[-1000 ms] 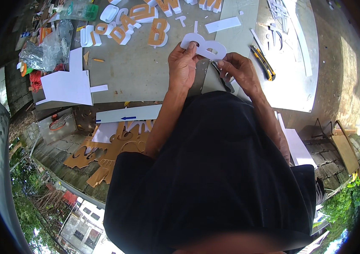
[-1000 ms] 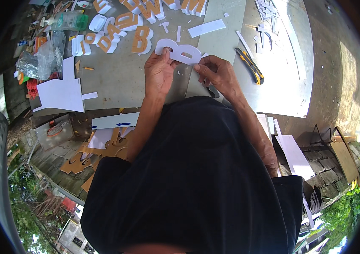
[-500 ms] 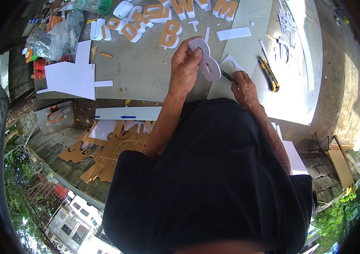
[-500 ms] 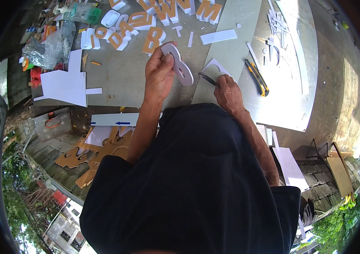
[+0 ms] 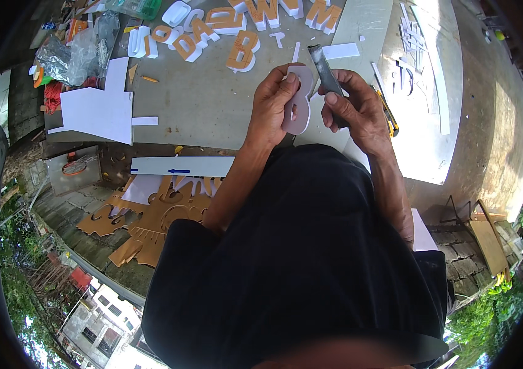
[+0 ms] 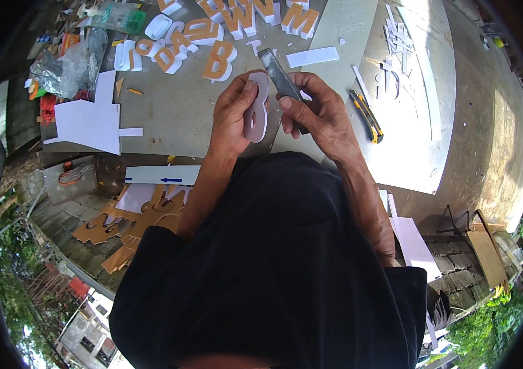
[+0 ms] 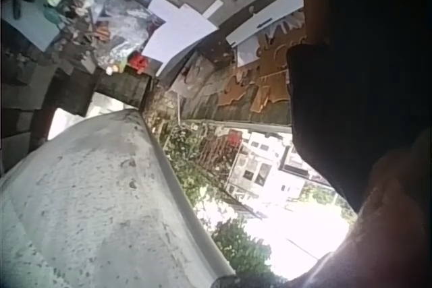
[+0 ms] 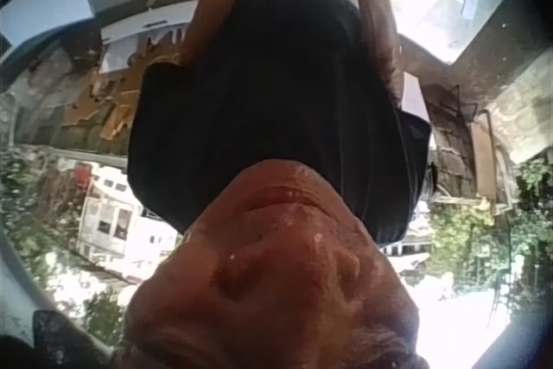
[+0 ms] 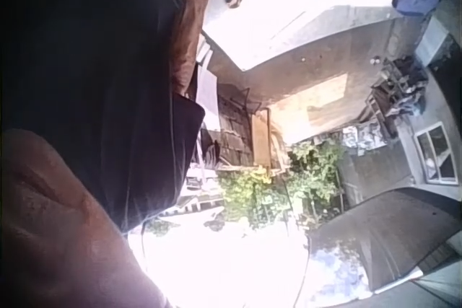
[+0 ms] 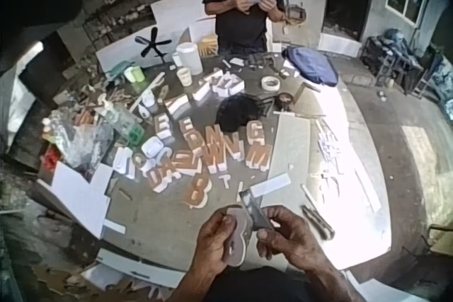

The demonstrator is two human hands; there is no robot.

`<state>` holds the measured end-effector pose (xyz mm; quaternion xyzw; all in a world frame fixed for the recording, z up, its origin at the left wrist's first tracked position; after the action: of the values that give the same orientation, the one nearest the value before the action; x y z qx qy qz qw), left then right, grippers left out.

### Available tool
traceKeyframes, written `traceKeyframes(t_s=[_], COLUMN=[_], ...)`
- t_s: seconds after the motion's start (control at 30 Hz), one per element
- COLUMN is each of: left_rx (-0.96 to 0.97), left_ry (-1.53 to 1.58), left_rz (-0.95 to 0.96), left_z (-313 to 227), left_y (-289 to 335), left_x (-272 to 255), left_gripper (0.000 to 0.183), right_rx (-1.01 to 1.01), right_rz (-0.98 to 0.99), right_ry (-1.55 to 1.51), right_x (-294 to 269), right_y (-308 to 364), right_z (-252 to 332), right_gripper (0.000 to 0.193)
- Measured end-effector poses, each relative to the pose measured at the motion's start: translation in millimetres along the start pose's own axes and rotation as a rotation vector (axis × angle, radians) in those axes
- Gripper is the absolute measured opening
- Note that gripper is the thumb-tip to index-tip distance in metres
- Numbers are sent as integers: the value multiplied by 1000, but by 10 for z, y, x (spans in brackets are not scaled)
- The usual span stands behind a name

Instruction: Cutting and preparing foam letters for sign assembly using a utility knife.

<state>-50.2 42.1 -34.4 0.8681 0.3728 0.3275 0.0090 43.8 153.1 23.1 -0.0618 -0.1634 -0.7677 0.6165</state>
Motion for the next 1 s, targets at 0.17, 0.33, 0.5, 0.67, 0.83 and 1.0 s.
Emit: traceKeyframes(t_s=[0.17, 0.33, 0.5, 0.67, 0.83, 1.0], left_rx=[-16, -23, -82, -108, 95, 178], left_ry=[171, 88, 35, 2, -153, 46], left_rz=[193, 177, 278, 300, 107, 177], left_z=[-81, -47, -10, 43, -4, 9], left_y=[16, -56, -107, -148, -131, -170], left_x=[61, 86, 34, 14, -113, -261], left_gripper=[32, 40, 50, 36, 29, 23], right_rx=[20, 76, 147, 220, 86, 100], right_rz=[20, 15, 45, -30, -108, -108], right_ry=[-303, -264, -129, 158, 527, 30], right_x=[-58, -146, -120, -206, -267, -258], right_y=[-18, -1, 66, 66, 72, 138], right_z=[-111, -249, -246, -296, -234, -261], right_gripper=[31, 23, 21, 26, 34, 46])
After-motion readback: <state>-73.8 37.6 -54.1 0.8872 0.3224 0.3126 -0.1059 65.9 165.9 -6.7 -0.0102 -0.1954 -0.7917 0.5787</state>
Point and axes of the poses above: each hand's wrist, its own y-axis away from the middle knuckle, its own x-axis out of the palm, z = x × y, the point moved 9 cm from there along -y, towards the middle knuckle, and after that the axes turned 8 degrees about z, right-handed, at the moved point
